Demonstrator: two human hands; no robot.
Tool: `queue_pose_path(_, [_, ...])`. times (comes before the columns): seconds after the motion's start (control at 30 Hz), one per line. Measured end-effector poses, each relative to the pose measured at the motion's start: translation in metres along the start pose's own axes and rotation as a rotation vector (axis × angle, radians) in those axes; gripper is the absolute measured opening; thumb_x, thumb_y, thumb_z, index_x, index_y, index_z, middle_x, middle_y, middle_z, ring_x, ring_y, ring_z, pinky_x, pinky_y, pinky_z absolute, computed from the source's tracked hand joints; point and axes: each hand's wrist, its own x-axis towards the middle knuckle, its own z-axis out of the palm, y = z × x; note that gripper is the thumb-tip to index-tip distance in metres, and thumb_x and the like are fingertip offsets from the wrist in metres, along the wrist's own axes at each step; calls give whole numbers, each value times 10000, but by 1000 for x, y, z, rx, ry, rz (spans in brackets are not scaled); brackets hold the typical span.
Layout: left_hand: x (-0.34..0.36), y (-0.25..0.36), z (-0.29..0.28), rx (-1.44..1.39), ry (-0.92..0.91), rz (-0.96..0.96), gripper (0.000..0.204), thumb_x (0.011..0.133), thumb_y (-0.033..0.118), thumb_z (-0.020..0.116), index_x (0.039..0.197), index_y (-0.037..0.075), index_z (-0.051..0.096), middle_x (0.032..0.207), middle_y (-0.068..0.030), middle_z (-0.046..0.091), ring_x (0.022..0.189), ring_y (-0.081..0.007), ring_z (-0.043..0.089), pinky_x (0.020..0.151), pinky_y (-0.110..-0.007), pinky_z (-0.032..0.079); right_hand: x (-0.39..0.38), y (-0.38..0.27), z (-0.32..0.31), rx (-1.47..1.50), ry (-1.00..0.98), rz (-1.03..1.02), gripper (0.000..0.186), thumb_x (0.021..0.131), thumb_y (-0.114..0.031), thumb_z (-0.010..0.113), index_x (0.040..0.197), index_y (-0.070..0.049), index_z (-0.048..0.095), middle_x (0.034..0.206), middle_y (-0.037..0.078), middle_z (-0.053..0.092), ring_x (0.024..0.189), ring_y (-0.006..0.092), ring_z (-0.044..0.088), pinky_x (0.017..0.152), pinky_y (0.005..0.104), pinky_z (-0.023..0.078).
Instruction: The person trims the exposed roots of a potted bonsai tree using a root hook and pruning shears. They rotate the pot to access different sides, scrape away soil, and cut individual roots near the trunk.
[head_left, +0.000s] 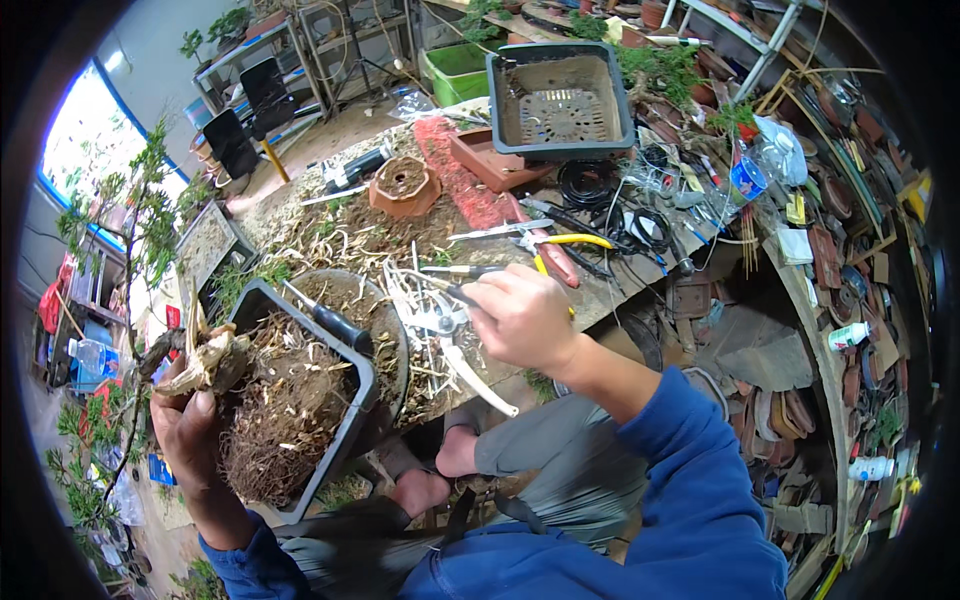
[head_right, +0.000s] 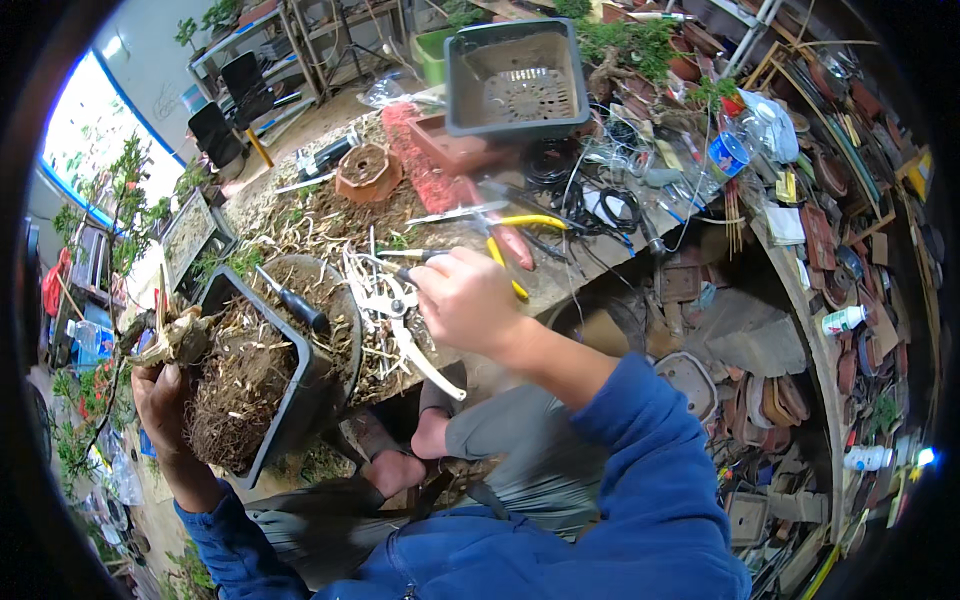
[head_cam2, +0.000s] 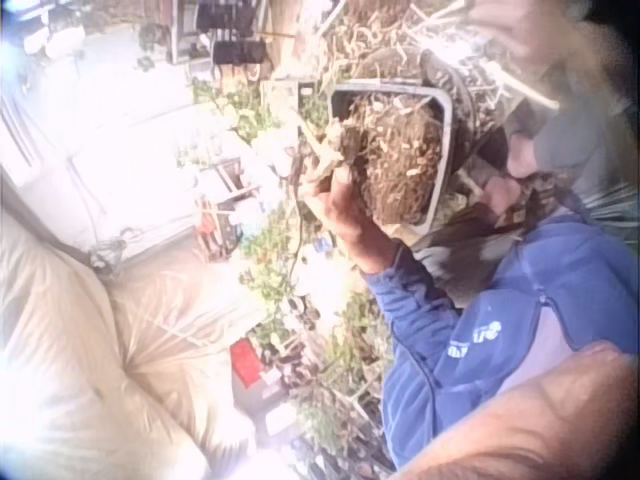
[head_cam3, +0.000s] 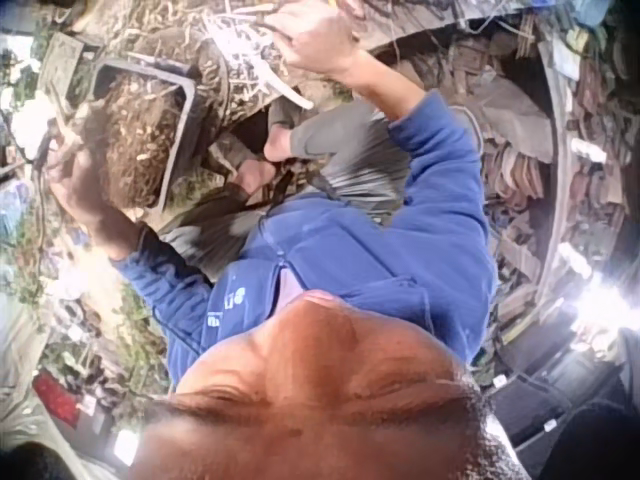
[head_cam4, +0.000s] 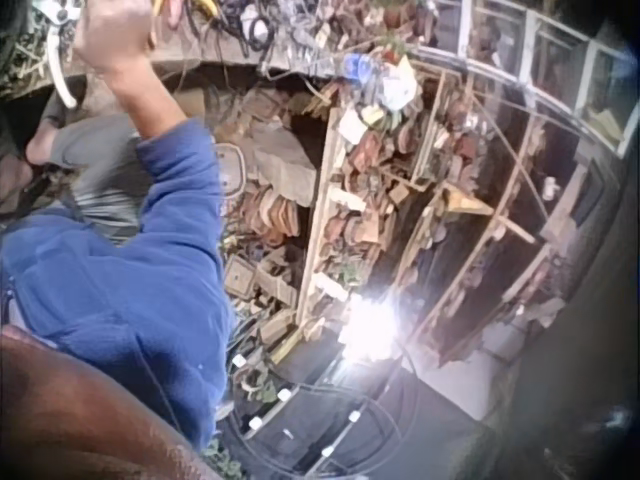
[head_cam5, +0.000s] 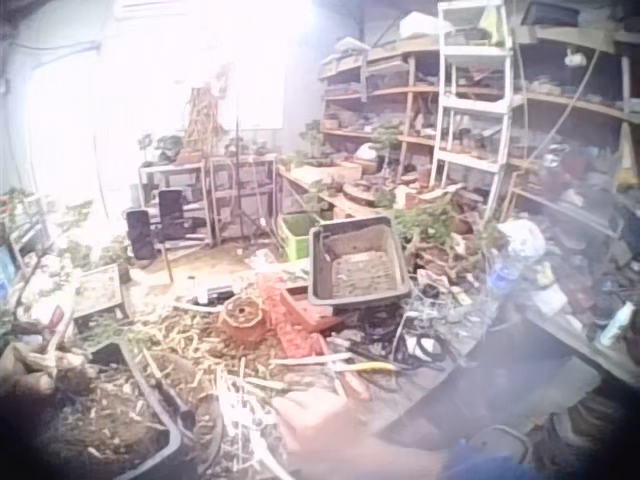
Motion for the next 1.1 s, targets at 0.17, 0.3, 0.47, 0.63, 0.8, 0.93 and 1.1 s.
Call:
queue_pose_path(0.17, [2, 10, 16, 30, 63, -23, 713, 828, 191, 794, 1410, -129, 534, 1357, -241, 646, 1242, -332, 639, 1142, -449, 449, -9, -3, 9, 11, -27, 96, 231, 775, -114, 764, 996, -49, 748, 927, 109, 737, 825, 300, 701, 751, 406, 566])
queue_pose_path(0.3, [-3, 27, 34, 38, -28, -22, 664, 803, 259, 752, 1327, -128, 624, 1199, -177, 731, 1047, -230, 710, 966, -331, 542, -12, -5, 10, 14, -59, 153, 271, 809, -134, 762, 1053, -19, 753, 1010, 169, 749, 918, 361, 716, 835, 436, 570])
queue_pose_path(0.47, [-16, 31, 53, 98, 158, 62, 374, 871, 99, 732, 1189, -98, 709, 1088, -144, 767, 963, -203, 720, 893, -297, 540, -9, -6, 8, 50, -52, 208, 319, 833, -173, 779, 1096, 7, 757, 1084, 213, 747, 1014, 374, 711, 938, 428, 548])
queue_pose_path(0.63, [-55, 2, 18, -118, 710, 591, 124, 945, -42, 646, 1053, -80, 694, 1020, -216, 758, 957, -298, 758, 900, -397, 623, -12, -2, -6, -61, -32, 95, 308, 858, -159, 785, 1114, 8, 750, 1091, 194, 744, 1030, 368, 696, 1023, 484, 490])
queue_pose_path(0.8, [-116, -33, -57, -255, 966, 226, 151, 938, -32, 675, 1081, -76, 695, 971, -145, 743, 782, -230, 734, 789, -369, 648, -17, -7, -24, 62, 14, 154, 216, 887, -76, 756, 1081, 17, 749, 1059, 189, 747, 1009, 367, 714, 1121, 520, 445])
queue_pose_path(0.93, [-155, -64, -65, 38, 938, -18, 143, 936, -3, 694, 1048, -90, 713, 905, -123, 741, 765, -186, 714, 746, -321, 609, -21, -34, -35, 89, -61, 118, 215, 857, -69, 765, 1054, 17, 749, 1057, 187, 738, 973, 364, 714, 972, 457, 540])
queue_pose_path(1.1, [-155, -73, -23, 210, 733, -46, 244, 950, 35, 718, 1170, -70, 718, 1036, -123, 755, 941, -183, 725, 868, -310, 575, -26, -71, -37, 59, -190, 58, 244, 799, -101, 801, 1021, -11, 752, 1064, 159, 735, 923, 364, 699, 836, 425, 564])
